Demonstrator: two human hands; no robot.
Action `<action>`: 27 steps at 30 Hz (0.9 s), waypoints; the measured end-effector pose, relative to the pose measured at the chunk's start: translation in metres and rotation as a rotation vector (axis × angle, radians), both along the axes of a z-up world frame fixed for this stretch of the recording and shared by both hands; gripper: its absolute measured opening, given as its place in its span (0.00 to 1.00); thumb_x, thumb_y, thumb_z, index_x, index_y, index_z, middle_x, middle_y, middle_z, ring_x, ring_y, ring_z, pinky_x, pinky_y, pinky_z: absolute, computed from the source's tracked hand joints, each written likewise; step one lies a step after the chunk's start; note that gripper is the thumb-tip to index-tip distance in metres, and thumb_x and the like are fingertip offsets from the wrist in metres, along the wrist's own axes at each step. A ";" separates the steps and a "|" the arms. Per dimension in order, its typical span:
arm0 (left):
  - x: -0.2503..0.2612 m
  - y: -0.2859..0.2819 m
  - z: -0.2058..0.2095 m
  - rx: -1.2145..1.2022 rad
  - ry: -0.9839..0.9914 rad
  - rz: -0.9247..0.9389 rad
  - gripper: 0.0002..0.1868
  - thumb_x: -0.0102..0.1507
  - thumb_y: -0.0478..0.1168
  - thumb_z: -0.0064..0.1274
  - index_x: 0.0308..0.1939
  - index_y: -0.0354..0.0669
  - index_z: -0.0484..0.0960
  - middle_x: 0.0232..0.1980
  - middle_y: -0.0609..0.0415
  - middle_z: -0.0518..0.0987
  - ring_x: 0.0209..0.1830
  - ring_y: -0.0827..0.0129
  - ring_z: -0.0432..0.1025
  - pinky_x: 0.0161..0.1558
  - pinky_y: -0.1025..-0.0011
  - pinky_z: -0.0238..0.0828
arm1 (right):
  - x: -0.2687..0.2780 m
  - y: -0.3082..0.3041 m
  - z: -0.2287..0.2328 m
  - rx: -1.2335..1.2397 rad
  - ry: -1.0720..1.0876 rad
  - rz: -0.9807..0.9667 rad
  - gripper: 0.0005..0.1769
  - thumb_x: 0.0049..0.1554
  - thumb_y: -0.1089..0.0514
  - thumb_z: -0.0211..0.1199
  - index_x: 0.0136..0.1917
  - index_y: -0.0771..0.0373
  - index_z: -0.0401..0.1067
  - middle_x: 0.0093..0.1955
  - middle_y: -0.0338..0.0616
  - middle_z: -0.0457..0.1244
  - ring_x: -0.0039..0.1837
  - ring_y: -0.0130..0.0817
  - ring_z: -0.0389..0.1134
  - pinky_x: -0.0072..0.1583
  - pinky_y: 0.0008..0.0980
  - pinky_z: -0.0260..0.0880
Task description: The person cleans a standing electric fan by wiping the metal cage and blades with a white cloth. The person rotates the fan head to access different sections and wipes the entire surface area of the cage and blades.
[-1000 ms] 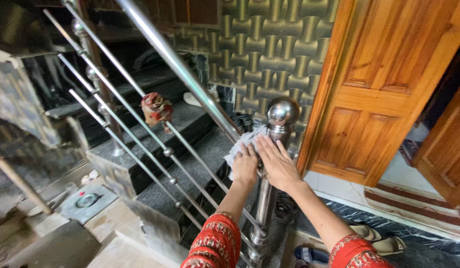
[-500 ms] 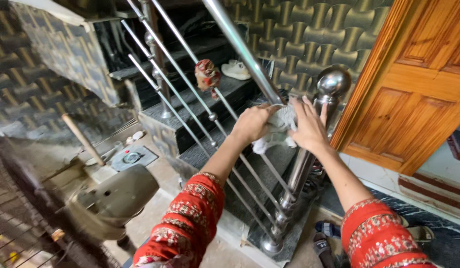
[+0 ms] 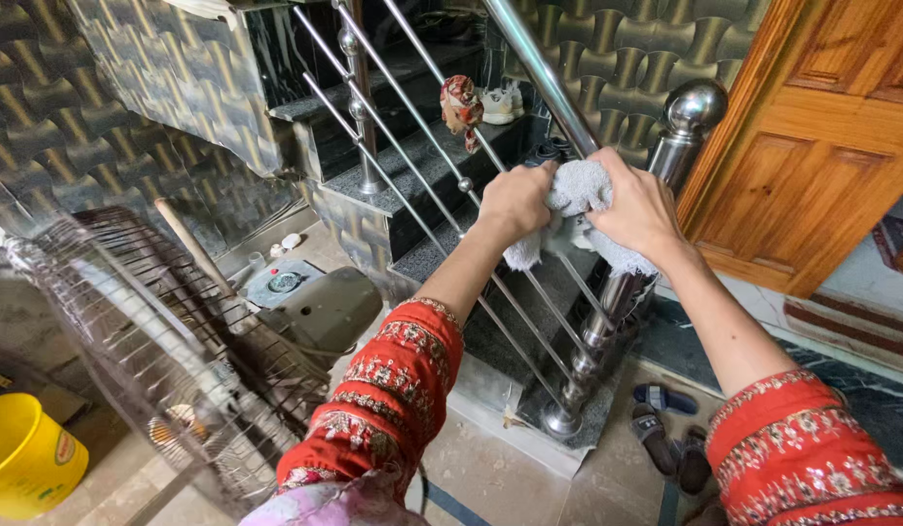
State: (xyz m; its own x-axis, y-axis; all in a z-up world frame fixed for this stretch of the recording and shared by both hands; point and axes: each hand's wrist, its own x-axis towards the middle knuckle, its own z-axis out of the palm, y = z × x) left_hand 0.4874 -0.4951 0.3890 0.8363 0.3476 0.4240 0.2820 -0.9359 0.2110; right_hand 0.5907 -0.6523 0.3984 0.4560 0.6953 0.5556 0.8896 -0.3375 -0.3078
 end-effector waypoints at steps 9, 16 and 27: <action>-0.100 -0.031 0.024 0.380 -0.032 -0.142 0.35 0.57 0.37 0.60 0.69 0.47 0.69 0.64 0.48 0.76 0.64 0.55 0.72 0.60 0.59 0.71 | -0.106 -0.038 -0.007 0.057 -0.227 -0.055 0.49 0.44 0.66 0.71 0.77 0.48 0.62 0.56 0.53 0.69 0.55 0.54 0.72 0.57 0.50 0.73; -0.169 -0.041 0.036 0.657 -0.073 -0.197 0.36 0.58 0.40 0.58 0.71 0.51 0.65 0.78 0.45 0.59 0.75 0.54 0.58 0.72 0.52 0.51 | -0.184 -0.059 -0.006 0.119 -0.263 -0.042 0.54 0.40 0.74 0.64 0.79 0.53 0.59 0.70 0.53 0.64 0.63 0.59 0.68 0.64 0.50 0.71; -0.276 -0.024 0.045 0.778 -0.149 -0.121 0.30 0.66 0.36 0.48 0.73 0.56 0.67 0.78 0.48 0.62 0.77 0.56 0.59 0.76 0.53 0.48 | -0.283 -0.049 0.010 0.142 -0.325 0.025 0.54 0.42 0.74 0.62 0.81 0.54 0.53 0.66 0.55 0.65 0.59 0.59 0.71 0.60 0.50 0.73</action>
State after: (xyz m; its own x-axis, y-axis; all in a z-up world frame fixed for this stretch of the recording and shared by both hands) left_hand 0.2114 -0.5187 0.4344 0.7651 -0.1830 0.6174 0.1891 -0.8527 -0.4870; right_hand 0.3073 -0.7011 0.4082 0.2234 0.6095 0.7606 0.9561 -0.2890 -0.0492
